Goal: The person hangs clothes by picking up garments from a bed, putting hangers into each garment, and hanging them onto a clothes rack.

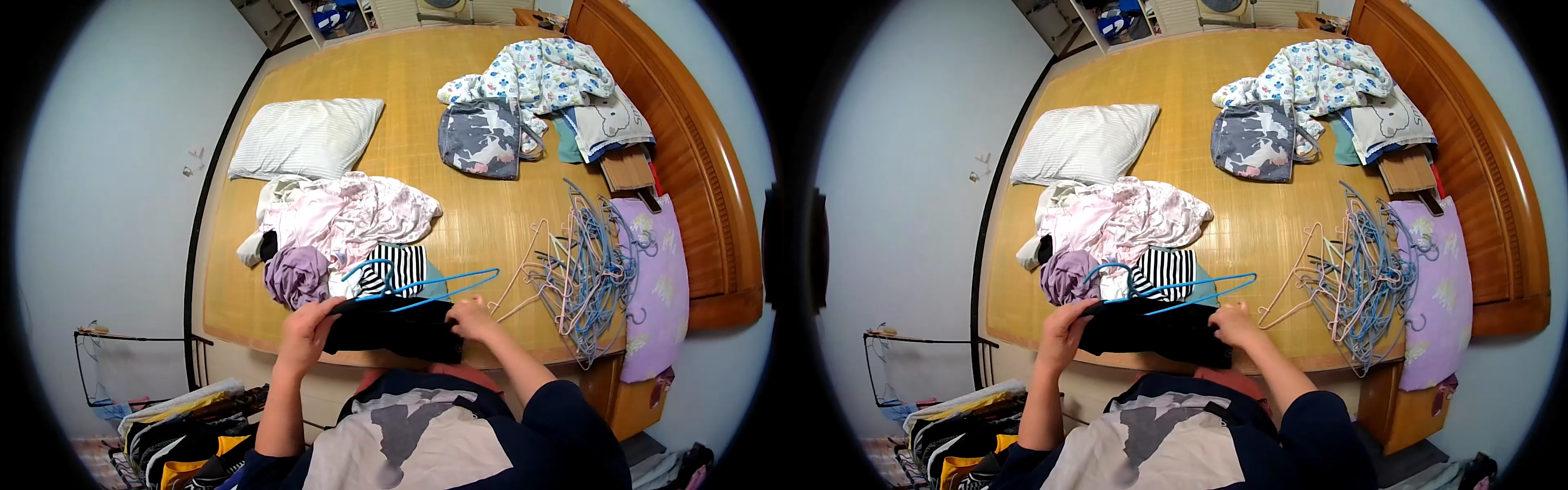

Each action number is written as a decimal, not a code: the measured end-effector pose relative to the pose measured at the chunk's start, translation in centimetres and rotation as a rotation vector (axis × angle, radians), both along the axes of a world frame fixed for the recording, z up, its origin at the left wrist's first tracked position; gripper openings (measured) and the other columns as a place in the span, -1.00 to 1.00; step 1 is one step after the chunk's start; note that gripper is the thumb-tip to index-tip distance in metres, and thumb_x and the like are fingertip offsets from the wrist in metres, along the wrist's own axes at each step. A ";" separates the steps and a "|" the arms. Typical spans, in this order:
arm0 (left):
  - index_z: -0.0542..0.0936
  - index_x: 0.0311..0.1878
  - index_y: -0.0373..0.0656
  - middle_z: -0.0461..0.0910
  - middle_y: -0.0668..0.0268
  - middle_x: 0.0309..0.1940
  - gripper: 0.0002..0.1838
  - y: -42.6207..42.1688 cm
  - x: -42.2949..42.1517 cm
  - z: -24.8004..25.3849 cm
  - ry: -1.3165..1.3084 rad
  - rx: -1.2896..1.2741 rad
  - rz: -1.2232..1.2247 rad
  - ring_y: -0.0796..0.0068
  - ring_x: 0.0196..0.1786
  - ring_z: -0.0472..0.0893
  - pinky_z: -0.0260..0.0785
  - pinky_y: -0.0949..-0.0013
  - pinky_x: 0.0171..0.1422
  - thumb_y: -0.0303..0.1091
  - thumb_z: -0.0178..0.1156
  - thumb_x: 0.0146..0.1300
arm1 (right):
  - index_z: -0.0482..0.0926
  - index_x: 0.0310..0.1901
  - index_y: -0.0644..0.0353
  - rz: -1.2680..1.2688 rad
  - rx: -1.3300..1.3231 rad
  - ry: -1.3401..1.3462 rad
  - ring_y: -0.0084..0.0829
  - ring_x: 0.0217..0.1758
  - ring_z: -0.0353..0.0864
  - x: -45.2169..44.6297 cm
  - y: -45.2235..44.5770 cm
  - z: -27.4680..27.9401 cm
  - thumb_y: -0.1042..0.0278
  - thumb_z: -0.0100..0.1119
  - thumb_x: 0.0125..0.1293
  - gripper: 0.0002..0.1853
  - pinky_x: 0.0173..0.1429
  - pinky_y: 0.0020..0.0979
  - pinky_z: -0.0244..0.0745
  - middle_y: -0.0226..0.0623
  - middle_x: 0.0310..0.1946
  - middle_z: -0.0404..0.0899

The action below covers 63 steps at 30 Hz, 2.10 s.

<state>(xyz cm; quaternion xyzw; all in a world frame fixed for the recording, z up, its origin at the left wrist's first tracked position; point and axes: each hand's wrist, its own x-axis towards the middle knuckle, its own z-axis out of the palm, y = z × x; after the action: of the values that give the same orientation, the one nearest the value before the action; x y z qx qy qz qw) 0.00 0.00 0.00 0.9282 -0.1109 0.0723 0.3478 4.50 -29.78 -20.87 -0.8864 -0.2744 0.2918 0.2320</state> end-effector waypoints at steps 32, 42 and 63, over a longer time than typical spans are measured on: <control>0.62 -0.08 -0.16 0.58 0.14 -0.41 -0.76 4.1 -9.1 3.5 0.107 -0.094 0.271 0.23 -0.37 0.55 0.37 0.37 -0.25 -0.53 0.20 0.16 | 0.50 -0.11 0.20 0.155 0.828 -0.267 -0.14 -0.17 0.57 5.8 5.3 16.7 0.48 0.30 0.03 -0.67 -0.10 -0.28 0.49 -0.14 -0.10 0.53; 0.58 -0.12 -0.33 0.58 0.15 -0.36 -0.80 9.3 -16.8 1.1 -0.086 -0.334 0.691 0.33 -0.29 0.56 0.36 0.43 -0.14 -0.39 0.14 0.30 | 0.54 -0.38 0.14 0.334 0.694 -0.684 -0.23 -0.58 0.49 1.9 9.4 20.1 0.24 0.37 0.00 -0.77 -0.48 -0.27 0.34 -0.29 -0.64 0.47; 0.57 -0.25 -0.15 0.47 0.22 -0.55 -0.79 12.2 -36.1 3.9 -0.400 0.292 0.888 0.18 -0.48 0.50 0.30 0.27 -0.45 -0.23 0.26 0.14 | 0.41 -0.50 0.26 0.456 0.685 -0.250 -0.21 -0.67 0.26 -9.5 20.4 23.8 0.22 0.18 0.27 -0.69 -0.54 -0.34 0.20 -0.17 -0.71 0.27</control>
<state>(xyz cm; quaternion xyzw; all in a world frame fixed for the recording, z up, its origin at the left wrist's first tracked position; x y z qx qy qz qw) -36.09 12.15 3.91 0.8927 0.2211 0.3734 0.1220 -4.95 -9.39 2.94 -0.7034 -0.5703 0.1178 0.4076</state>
